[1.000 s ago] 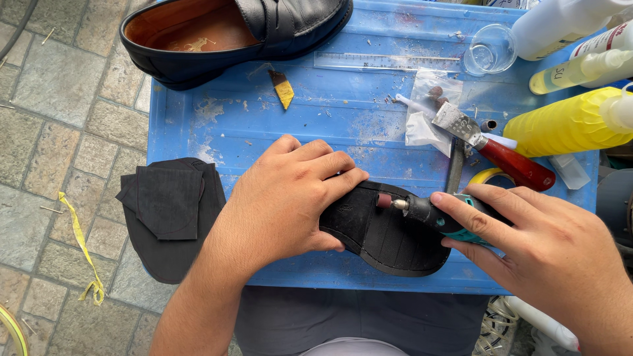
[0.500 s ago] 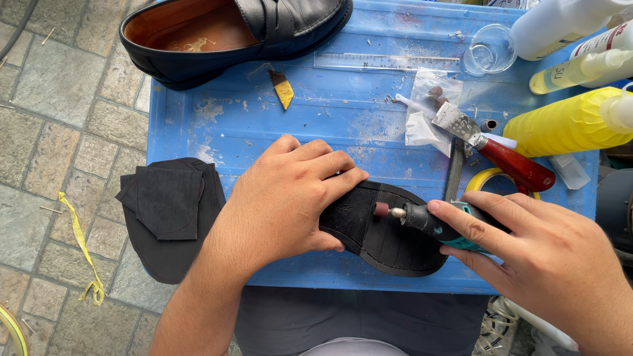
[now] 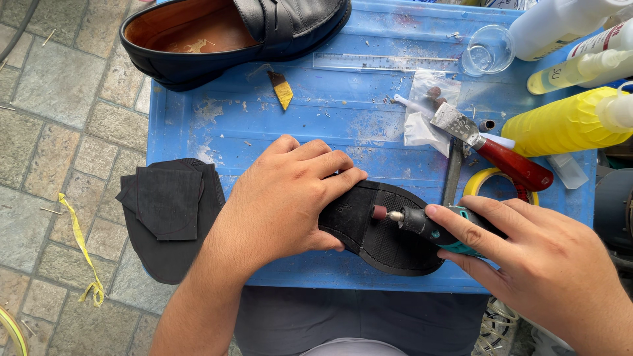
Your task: The person uses a rotary tool to grind the sole of a black shoe. They hold the shoe with one hand and operate the tool with the other, working along the edges and surface of the sole.
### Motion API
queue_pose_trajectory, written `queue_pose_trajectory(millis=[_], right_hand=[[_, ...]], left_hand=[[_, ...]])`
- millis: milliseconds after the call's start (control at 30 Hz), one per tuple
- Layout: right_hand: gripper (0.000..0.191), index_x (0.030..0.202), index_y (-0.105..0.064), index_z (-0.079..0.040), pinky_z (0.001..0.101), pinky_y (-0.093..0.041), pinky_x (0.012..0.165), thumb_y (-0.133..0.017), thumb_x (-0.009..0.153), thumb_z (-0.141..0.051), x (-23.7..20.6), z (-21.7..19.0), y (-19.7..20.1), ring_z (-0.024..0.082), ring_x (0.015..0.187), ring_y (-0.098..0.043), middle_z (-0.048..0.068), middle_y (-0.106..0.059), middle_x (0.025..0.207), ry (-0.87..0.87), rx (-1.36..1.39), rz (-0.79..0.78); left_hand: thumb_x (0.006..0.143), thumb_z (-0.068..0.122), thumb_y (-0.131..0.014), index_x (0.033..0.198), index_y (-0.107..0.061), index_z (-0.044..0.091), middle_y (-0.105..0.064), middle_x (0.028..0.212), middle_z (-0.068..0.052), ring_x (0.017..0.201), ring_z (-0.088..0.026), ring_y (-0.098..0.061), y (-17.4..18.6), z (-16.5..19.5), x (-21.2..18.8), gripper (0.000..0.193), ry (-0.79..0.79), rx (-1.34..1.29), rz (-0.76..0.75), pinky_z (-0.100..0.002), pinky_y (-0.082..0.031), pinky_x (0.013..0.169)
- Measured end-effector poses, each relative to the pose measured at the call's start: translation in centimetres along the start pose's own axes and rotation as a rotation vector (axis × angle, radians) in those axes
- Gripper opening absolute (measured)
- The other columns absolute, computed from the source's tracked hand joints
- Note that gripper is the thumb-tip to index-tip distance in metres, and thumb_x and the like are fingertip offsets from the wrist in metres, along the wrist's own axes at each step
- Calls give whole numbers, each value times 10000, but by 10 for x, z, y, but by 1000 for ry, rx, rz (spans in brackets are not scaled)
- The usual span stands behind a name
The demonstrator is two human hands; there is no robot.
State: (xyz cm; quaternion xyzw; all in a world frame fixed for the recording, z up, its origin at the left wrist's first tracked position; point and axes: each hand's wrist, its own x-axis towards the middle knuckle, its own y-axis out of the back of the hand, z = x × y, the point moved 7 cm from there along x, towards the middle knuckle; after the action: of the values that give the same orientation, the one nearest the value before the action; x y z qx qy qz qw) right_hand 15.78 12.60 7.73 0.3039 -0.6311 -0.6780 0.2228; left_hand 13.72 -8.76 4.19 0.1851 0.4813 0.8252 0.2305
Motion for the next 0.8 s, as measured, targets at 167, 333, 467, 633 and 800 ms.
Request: queue_pose_trajectory(millis=[167, 333, 467, 633, 800], right_hand=[[720, 1412, -628, -363, 376, -545, 681, -783, 715, -457, -3, -1, -5, 228, 855, -698, 10, -712, 1077, -8, 28, -33], [747, 1425, -615, -330, 378, -537, 679, -773, 705, -452, -5, 0, -2, 241, 863, -695, 42, -710, 1115, -2, 3, 10], [730, 1422, -620, -356, 376, -545, 681, -785, 716, -448, -6, -1, -6, 235, 861, -699, 19, -713, 1078, -2, 37, -18], [735, 1433, -620, -362, 375, -546, 677, -790, 724, -452, -6, -1, -8, 233, 850, -699, 14, -714, 1058, -7, 43, -34], [734, 1420, -619, -346, 377, -542, 672, -785, 711, -442, -5, 0, -5, 237, 843, -694, 26, -714, 1066, -1, 29, -6]], left_hand=[[465, 518, -931, 1241, -696, 139, -682, 1197, -12, 1118, -204, -604, 0, 1, 0, 894, -2, 7, -9, -408, -443, 922], [463, 519, -928, 1237, -698, 150, -682, 1195, -2, 1117, -198, -605, -1, 0, 1, 889, 6, 7, -15, -400, -446, 923], [457, 527, -929, 1241, -698, 145, -683, 1200, -11, 1115, -202, -606, 0, 0, 1, 902, -7, 10, 1, -401, -447, 910], [463, 530, -932, 1246, -694, 142, -685, 1194, -14, 1113, -207, -605, -2, 0, 2, 906, -3, 15, -20, -403, -446, 908], [450, 529, -929, 1240, -697, 149, -686, 1193, -5, 1112, -198, -607, -2, -1, 2, 907, 12, 6, -27, -399, -446, 909]])
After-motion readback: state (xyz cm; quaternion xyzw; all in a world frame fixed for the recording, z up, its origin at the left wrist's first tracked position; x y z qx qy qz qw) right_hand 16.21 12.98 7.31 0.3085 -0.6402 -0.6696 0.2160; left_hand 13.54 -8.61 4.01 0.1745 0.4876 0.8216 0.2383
